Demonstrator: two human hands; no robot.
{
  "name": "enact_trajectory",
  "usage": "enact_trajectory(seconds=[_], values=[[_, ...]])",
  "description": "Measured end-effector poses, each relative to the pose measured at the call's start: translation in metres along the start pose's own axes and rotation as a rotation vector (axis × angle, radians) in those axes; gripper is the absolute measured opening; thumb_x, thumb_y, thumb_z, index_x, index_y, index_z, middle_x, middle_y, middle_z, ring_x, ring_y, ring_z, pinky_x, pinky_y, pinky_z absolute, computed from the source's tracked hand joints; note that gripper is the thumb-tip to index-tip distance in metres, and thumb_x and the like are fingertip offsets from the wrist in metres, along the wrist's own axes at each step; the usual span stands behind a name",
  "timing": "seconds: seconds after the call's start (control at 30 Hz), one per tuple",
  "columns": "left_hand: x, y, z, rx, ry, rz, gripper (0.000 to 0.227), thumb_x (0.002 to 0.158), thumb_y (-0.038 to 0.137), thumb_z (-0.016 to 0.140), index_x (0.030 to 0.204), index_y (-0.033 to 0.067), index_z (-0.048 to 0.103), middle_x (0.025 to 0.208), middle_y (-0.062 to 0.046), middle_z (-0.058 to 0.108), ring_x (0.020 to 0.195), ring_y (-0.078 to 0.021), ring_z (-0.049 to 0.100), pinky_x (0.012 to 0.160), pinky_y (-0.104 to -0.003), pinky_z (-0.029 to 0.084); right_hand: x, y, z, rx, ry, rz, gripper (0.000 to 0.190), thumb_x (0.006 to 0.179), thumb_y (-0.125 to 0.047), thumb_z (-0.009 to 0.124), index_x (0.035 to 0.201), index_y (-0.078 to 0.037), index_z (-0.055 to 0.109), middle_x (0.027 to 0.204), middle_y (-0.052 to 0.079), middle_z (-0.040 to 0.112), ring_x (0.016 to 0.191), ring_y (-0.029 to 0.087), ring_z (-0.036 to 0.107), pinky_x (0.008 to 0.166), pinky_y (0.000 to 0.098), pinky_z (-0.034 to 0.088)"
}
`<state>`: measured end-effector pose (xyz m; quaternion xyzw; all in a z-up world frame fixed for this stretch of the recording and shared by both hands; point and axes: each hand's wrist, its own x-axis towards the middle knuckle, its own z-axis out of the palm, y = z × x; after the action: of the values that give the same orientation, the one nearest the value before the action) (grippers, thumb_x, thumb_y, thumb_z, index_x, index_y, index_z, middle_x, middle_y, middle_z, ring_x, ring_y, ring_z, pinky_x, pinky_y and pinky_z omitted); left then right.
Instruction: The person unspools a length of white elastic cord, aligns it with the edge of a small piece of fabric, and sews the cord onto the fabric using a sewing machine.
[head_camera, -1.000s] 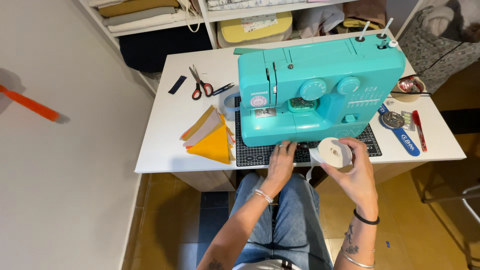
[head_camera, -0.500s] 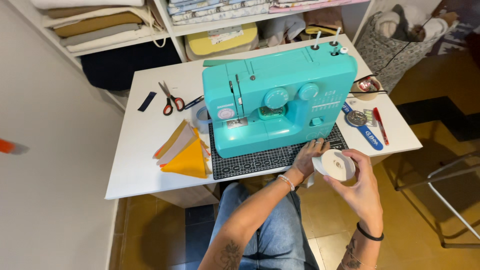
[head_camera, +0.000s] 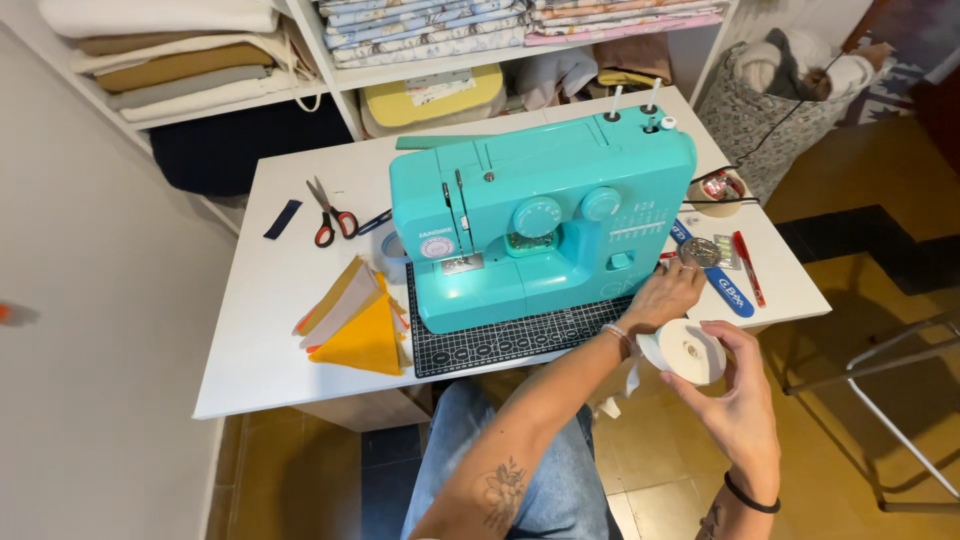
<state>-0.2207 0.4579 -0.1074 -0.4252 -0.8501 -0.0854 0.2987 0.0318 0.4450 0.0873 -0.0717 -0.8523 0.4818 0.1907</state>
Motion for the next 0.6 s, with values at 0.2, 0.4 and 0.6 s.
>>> enact_trajectory(seconds=[0.2,0.4,0.6], values=[[-0.095,-0.037,-0.202,-1.869,-0.151,-0.547,0.072,0.116,0.071,0.04,0.131,0.0108,0.077,0.125,-0.009,0.078,0.109,-0.0175,0.072,0.089,-0.028,0.053,-0.002,-0.02,0.015,0.166,-0.083,-0.072,0.072,0.076,-0.011,0.089,0.14,-0.009,0.057,0.154,0.01,0.059,0.147,0.024,0.055,0.111,0.0333,0.047],[-0.22,-0.111,-0.304,-1.528,-0.341,-0.397,0.049,0.119,0.053,0.039,0.114,0.0141,0.068,0.074,0.007,0.057,0.063,-0.0057,0.055,0.064,-0.018,0.047,0.016,-0.038,0.058,0.08,-0.241,-0.322,0.065,0.079,-0.016,0.091,0.137,-0.01,0.062,0.147,0.014,0.057,0.147,0.027,0.055,0.119,0.0389,0.045],[-0.312,-0.193,-0.423,-1.365,-0.233,-0.565,0.031,0.114,0.02,0.059,0.096,0.0018,0.078,0.053,0.0,0.056,0.046,-0.0123,0.056,0.054,-0.026,0.049,0.039,-0.003,0.11,-0.012,-0.279,-0.073,0.069,0.075,-0.002,0.095,0.136,-0.002,0.064,0.148,0.025,0.057,0.146,0.053,0.053,0.119,0.0669,0.046]])
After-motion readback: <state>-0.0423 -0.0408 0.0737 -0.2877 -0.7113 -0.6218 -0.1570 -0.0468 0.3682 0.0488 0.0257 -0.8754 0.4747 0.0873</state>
